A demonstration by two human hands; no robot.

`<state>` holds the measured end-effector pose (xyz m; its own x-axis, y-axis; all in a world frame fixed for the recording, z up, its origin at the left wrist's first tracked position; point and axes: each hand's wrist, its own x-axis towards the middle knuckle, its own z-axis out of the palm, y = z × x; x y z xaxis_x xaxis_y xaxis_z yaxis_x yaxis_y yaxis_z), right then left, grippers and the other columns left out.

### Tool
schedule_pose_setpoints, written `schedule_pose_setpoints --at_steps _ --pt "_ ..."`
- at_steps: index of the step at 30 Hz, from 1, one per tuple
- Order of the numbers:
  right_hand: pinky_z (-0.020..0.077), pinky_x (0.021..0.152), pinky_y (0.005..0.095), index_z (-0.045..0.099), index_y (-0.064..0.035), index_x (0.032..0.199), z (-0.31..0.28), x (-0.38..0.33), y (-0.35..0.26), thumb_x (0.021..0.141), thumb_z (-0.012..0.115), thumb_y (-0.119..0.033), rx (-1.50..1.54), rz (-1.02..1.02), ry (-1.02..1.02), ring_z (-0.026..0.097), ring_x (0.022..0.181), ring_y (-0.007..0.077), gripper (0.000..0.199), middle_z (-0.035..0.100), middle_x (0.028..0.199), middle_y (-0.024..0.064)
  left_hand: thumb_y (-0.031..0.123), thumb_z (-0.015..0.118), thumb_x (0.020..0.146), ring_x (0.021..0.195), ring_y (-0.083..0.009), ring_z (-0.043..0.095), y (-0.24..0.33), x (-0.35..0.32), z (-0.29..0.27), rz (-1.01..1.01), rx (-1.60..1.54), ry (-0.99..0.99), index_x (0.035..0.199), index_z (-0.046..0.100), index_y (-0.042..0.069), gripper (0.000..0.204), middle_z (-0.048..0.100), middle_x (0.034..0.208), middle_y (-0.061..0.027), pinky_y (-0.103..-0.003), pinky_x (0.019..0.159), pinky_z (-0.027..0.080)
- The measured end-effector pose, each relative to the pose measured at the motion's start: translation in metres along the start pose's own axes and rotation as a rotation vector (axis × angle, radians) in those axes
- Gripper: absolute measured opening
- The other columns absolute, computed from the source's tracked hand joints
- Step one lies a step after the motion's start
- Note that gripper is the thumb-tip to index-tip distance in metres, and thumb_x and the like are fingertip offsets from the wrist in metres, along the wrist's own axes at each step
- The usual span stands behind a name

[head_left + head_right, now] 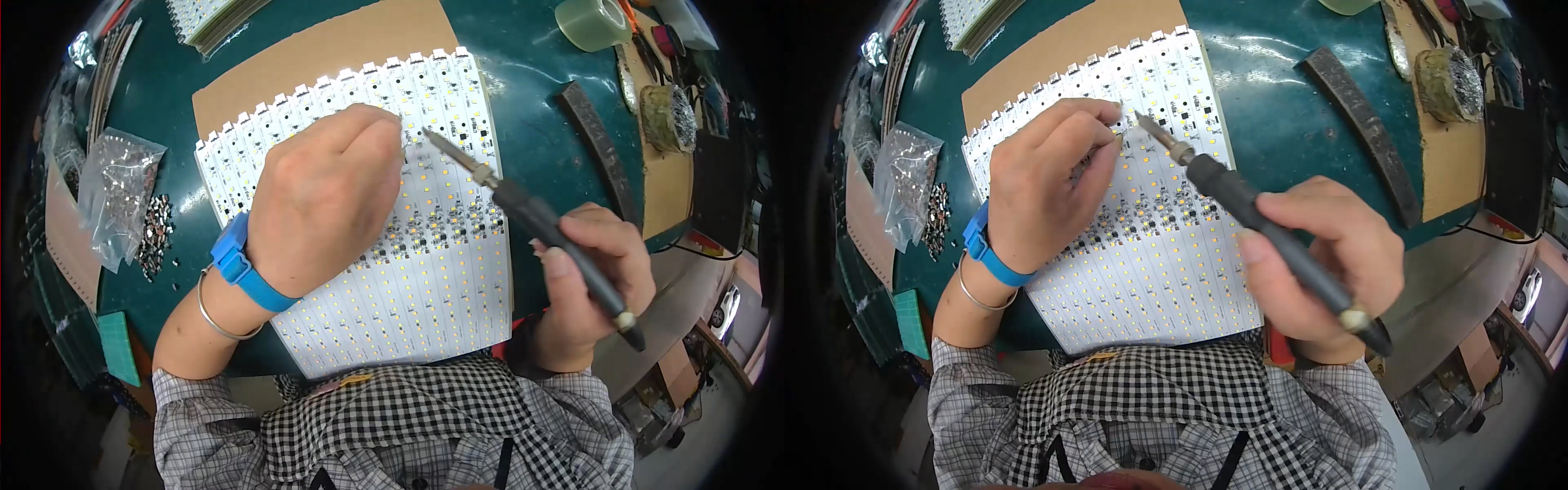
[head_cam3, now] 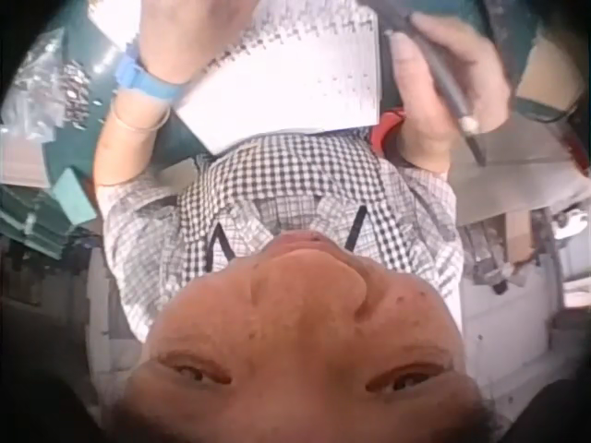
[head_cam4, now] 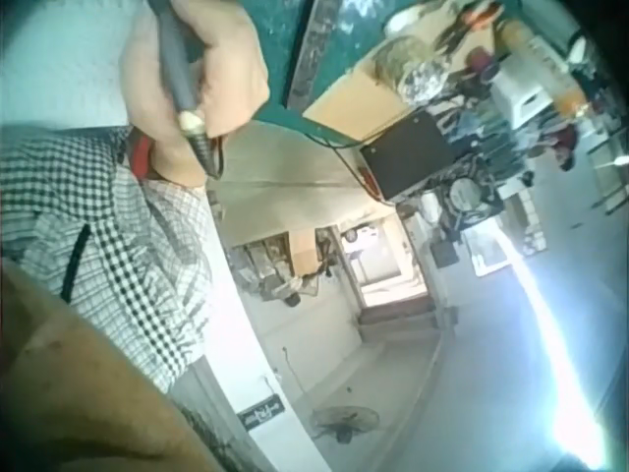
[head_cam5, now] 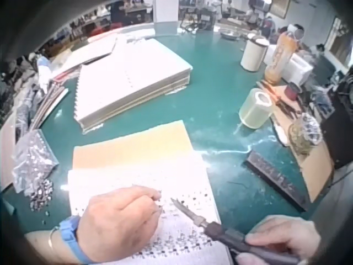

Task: The person assembles electronic components onto LED light strips by soldering them into place with a soldering iron.

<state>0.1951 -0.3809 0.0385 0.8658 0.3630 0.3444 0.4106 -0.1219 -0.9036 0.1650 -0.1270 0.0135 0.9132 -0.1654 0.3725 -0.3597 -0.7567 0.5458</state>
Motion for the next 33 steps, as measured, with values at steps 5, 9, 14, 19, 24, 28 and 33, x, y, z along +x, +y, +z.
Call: schedule_pose_setpoints --at_steps 5,9,14,19,24,28,33 --pt "0.0514 0.066 0.0283 0.062 0.0072 0.100 -0.010 0.003 -0.004 0.080 0.072 -0.001 0.018 -0.020 0.208 0.063 0.069 0.0204 0.023 0.065 0.080 0.0145 -0.006 0.070 0.076 0.075 -0.0326 0.066 0.001 -0.001 -0.002 -0.012 -0.007 -0.008 0.095 0.059 0.000 0.022 0.065 0.088 -0.0144 -0.039 0.064 0.055" --pt "0.0494 0.055 0.0273 0.063 0.0083 0.101 -0.037 0.002 -0.001 0.082 0.072 -0.012 -0.074 -0.072 0.365 0.063 0.066 0.0205 0.029 0.063 0.083 0.0182 -0.005 0.070 0.077 0.075 -0.0327 0.066 0.003 0.000 -0.004 -0.010 -0.009 -0.018 0.095 0.060 0.000 0.022 0.066 0.089 -0.0146 -0.039 0.065 0.055" --pt "0.0494 0.062 0.0282 0.061 0.0085 0.110 -0.081 -0.003 0.009 0.092 0.065 -0.009 -0.213 -0.132 0.650 0.063 0.072 0.0206 0.026 0.066 0.088 0.0178 -0.002 0.072 0.079 0.081 -0.0335 0.068 0.007 0.004 -0.005 -0.025 -0.024 -0.038 0.097 0.061 0.001 0.021 0.068 0.094 -0.0149 -0.039 0.069 0.056" --pt "0.0499 0.064 0.0259 0.061 0.0032 0.116 -0.089 0.011 0.044 0.097 0.066 -0.010 -0.609 -0.267 0.917 0.061 0.075 0.0138 0.023 0.067 0.092 0.0122 -0.002 0.073 0.080 0.085 -0.0326 0.069 0.005 -0.001 -0.010 -0.016 0.004 -0.024 0.093 0.064 0.001 0.016 0.071 0.097 -0.0151 -0.039 0.073 0.057" --pt "0.0489 0.067 0.0262 0.067 0.0014 0.109 -0.095 0.015 0.046 0.094 0.072 -0.012 -0.689 -0.089 0.871 0.059 0.074 0.0100 0.021 0.066 0.091 0.0063 -0.003 0.075 0.079 0.073 -0.0282 0.068 0.013 0.000 -0.020 -0.047 -0.034 -0.003 0.089 0.065 0.003 0.015 0.068 0.085 -0.0119 -0.035 0.062 0.054" --pt "0.0511 0.066 0.0307 0.060 0.0092 0.108 -0.084 -0.004 -0.001 0.092 0.062 -0.005 -0.136 -0.222 0.625 0.063 0.070 0.0208 0.021 0.065 0.083 0.0173 -0.002 0.076 0.080 0.064 -0.0268 0.064 0.016 0.006 -0.020 -0.049 -0.033 0.008 0.087 0.064 0.003 0.015 0.063 0.078 -0.0110 -0.035 0.056 0.051" --pt "0.0494 0.063 0.0289 0.064 0.0087 0.100 -0.019 -0.010 -0.013 0.081 0.071 -0.003 0.035 -0.048 0.151 0.063 0.069 0.0200 0.023 0.066 0.081 0.0161 -0.001 0.074 0.081 0.063 -0.0290 0.063 0.009 -0.002 -0.011 -0.082 -0.032 0.047 0.088 0.059 0.003 0.016 0.062 0.079 -0.0119 -0.036 0.057 0.051"
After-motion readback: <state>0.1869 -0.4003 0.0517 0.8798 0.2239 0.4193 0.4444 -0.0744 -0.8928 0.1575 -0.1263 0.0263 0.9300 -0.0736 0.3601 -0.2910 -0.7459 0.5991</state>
